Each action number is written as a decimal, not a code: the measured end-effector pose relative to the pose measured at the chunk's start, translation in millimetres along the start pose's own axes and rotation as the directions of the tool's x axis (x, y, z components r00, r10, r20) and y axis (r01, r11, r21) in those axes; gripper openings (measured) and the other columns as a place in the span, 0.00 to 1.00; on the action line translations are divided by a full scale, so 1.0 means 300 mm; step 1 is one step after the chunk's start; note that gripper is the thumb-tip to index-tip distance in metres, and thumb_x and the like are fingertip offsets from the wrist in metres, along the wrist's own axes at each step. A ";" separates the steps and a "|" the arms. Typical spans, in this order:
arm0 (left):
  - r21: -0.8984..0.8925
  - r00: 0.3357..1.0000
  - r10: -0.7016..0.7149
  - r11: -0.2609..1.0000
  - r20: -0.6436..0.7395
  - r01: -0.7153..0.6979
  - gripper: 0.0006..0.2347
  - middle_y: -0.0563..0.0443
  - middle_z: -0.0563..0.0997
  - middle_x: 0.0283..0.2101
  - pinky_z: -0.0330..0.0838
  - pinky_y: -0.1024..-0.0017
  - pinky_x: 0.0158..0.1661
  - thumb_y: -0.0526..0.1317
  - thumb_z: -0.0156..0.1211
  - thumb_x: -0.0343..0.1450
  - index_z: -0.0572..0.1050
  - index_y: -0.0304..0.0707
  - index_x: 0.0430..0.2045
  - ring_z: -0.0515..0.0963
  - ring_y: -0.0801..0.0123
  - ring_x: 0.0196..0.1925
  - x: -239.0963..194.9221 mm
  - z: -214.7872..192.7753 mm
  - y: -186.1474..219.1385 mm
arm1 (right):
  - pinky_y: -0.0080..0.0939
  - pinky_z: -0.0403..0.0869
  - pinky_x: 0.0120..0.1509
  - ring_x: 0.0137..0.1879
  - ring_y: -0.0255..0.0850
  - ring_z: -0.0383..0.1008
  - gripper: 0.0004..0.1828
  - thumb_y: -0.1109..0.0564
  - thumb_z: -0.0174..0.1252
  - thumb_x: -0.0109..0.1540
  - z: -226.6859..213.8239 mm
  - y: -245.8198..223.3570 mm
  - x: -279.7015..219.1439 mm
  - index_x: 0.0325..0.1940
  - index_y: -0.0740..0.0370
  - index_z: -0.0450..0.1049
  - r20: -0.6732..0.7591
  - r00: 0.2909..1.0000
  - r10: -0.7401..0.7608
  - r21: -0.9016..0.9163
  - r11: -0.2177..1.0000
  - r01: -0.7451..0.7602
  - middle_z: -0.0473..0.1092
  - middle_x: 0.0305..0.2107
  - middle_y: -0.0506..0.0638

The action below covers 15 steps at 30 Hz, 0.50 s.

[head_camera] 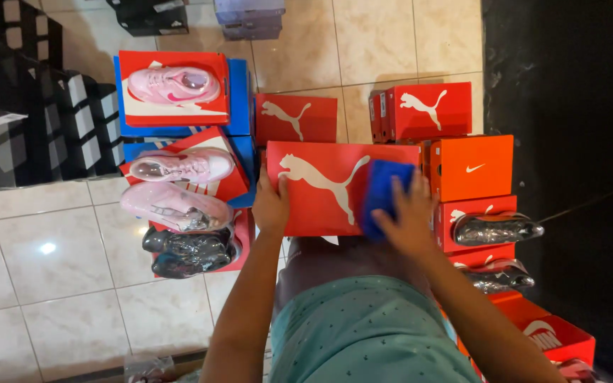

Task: Cleaning shoe boxes with a cloth and organizing them into stacks

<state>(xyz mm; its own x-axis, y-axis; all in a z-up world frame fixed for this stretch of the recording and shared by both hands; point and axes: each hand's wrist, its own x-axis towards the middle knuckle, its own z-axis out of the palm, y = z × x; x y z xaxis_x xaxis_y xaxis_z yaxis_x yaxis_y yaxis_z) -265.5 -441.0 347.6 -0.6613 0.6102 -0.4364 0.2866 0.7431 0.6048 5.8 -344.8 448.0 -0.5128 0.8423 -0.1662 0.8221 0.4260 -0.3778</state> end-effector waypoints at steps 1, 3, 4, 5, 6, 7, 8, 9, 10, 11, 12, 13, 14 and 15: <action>0.001 1.000 -0.007 1.000 0.003 0.007 0.26 0.37 0.73 0.63 0.75 0.45 0.52 0.55 0.41 0.80 0.57 0.43 0.71 0.77 0.40 0.59 -0.009 -0.013 0.020 | 0.87 0.41 0.70 0.75 0.79 0.42 0.44 0.31 0.53 0.65 0.112 0.012 0.008 0.77 0.58 0.57 0.007 1.000 0.001 0.000 1.000 -0.001 0.41 0.73 0.77; -0.089 1.000 0.019 0.996 0.004 -0.019 0.23 0.33 0.71 0.65 0.72 0.38 0.54 0.48 0.36 0.81 0.53 0.49 0.73 0.75 0.32 0.60 -0.015 -0.044 0.055 | 0.80 0.43 0.73 0.79 0.71 0.38 0.50 0.31 0.55 0.61 0.348 0.030 0.030 0.80 0.58 0.51 0.046 0.980 -0.195 -0.234 0.951 0.201 0.43 0.76 0.70; -0.086 1.000 0.010 0.996 0.002 -0.010 0.23 0.33 0.71 0.65 0.72 0.38 0.54 0.48 0.36 0.81 0.53 0.49 0.73 0.75 0.32 0.60 -0.008 -0.009 0.008 | 0.80 0.43 0.73 0.79 0.71 0.38 0.50 0.31 0.55 0.61 0.406 -0.019 0.066 0.80 0.58 0.51 0.054 0.979 -0.199 -0.229 0.951 0.206 0.43 0.76 0.70; -0.092 1.000 -0.007 0.996 -0.004 0.007 0.22 0.40 0.71 0.65 0.72 0.45 0.56 0.52 0.34 0.81 0.55 0.55 0.73 0.75 0.40 0.62 0.000 0.026 -0.038 | 0.80 0.41 0.73 0.80 0.69 0.37 0.45 0.33 0.55 0.61 0.464 -0.068 0.103 0.78 0.51 0.55 0.034 0.955 -0.293 -0.225 0.929 0.293 0.43 0.76 0.67; -0.099 1.000 -0.018 0.995 -0.013 0.017 0.22 0.47 0.72 0.66 0.73 0.51 0.57 0.55 0.33 0.80 0.58 0.61 0.72 0.75 0.48 0.63 0.024 0.062 -0.080 | 0.79 0.39 0.74 0.81 0.66 0.35 0.41 0.35 0.55 0.61 0.525 -0.117 0.154 0.77 0.44 0.58 0.007 0.922 -0.386 -0.226 0.898 0.377 0.44 0.77 0.64; -0.098 1.000 -0.021 0.995 -0.018 0.019 0.22 0.47 0.72 0.66 0.73 0.51 0.57 0.55 0.33 0.80 0.58 0.61 0.72 0.75 0.48 0.63 0.051 0.100 -0.122 | 0.79 0.39 0.74 0.81 0.66 0.35 0.41 0.35 0.55 0.61 0.525 -0.205 0.217 0.77 0.44 0.58 0.007 0.921 -0.390 -0.223 0.897 0.382 0.44 0.77 0.64; -0.229 0.996 -0.004 0.973 -0.094 -0.018 0.19 0.46 0.77 0.58 0.74 0.55 0.55 0.53 0.33 0.81 0.67 0.56 0.64 0.78 0.50 0.59 0.054 0.139 -0.168 | 0.77 0.40 0.75 0.82 0.63 0.37 0.41 0.40 0.60 0.57 0.520 -0.292 0.255 0.75 0.41 0.61 0.033 0.903 -0.427 -0.175 0.888 0.426 0.44 0.77 0.60; -0.352 0.985 0.002 0.934 -0.172 -0.064 0.19 0.45 0.82 0.50 0.75 0.59 0.52 0.51 0.34 0.82 0.76 0.52 0.56 0.81 0.51 0.54 0.054 0.177 -0.214 | 0.75 0.40 0.77 0.82 0.59 0.39 0.42 0.44 0.64 0.54 0.516 -0.379 0.293 0.74 0.38 0.63 0.057 0.884 -0.464 -0.124 0.875 0.468 0.45 0.77 0.56; -0.350 0.986 -0.001 0.935 -0.165 -0.058 0.19 0.45 0.82 0.50 0.75 0.59 0.52 0.51 0.34 0.82 0.76 0.52 0.56 0.81 0.51 0.54 0.054 0.179 -0.227 | 0.75 0.40 0.77 0.82 0.59 0.39 0.42 0.44 0.64 0.54 0.517 -0.369 0.292 0.74 0.38 0.63 0.063 0.886 -0.460 -0.121 0.878 0.464 0.45 0.77 0.56; -0.271 0.987 -0.001 0.962 -0.161 -0.043 0.19 0.44 0.81 0.51 0.75 0.58 0.53 0.51 0.34 0.82 0.74 0.49 0.57 0.80 0.50 0.54 0.054 0.178 -0.239 | 0.73 0.41 0.78 0.82 0.56 0.41 0.41 0.43 0.63 0.55 0.517 -0.361 0.292 0.73 0.36 0.63 0.069 0.874 -0.480 -0.102 0.868 0.485 0.47 0.77 0.54; -0.195 0.988 0.005 0.980 -0.156 -0.035 0.19 0.43 0.80 0.53 0.75 0.57 0.53 0.50 0.33 0.82 0.73 0.47 0.58 0.80 0.49 0.55 0.067 0.180 -0.237 | 0.71 0.42 0.79 0.82 0.54 0.43 0.40 0.42 0.63 0.55 0.507 -0.348 0.306 0.73 0.35 0.63 0.071 0.863 -0.500 -0.090 0.859 0.504 0.49 0.77 0.52; -0.197 0.989 0.008 0.980 -0.149 -0.037 0.19 0.43 0.80 0.53 0.75 0.57 0.53 0.50 0.33 0.82 0.73 0.47 0.58 0.80 0.49 0.55 0.065 0.159 -0.195 | 0.71 0.42 0.79 0.82 0.54 0.43 0.40 0.42 0.63 0.55 0.484 -0.262 0.299 0.73 0.35 0.63 0.072 0.867 -0.493 -0.095 0.862 0.498 0.49 0.77 0.52; -0.097 0.996 -0.013 0.995 -0.084 0.005 0.20 0.45 0.78 0.56 0.75 0.55 0.53 0.54 0.31 0.81 0.68 0.52 0.62 0.79 0.51 0.56 0.052 0.133 -0.164 | 0.72 0.48 0.76 0.78 0.58 0.51 0.35 0.37 0.61 0.56 0.465 -0.182 0.284 0.68 0.37 0.68 -0.034 0.844 -0.536 -0.057 0.844 0.534 0.55 0.72 0.56; 0.006 0.999 -0.040 0.999 -0.022 0.040 0.23 0.48 0.75 0.60 0.76 0.53 0.52 0.57 0.29 0.80 0.64 0.58 0.67 0.78 0.52 0.58 0.038 0.106 -0.135 | 0.73 0.54 0.72 0.74 0.63 0.58 0.32 0.31 0.59 0.57 0.446 -0.104 0.268 0.63 0.39 0.73 -0.141 0.812 -0.567 -0.022 0.822 0.570 0.62 0.67 0.60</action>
<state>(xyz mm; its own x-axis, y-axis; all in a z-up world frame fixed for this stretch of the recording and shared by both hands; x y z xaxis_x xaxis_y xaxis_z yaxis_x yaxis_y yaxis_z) -262.6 -455.3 296.8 -0.6870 0.5737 -0.4459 0.2638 0.7687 0.5826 -94.3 -334.7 324.4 -0.8473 0.4890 0.2075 0.3890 0.8372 -0.3845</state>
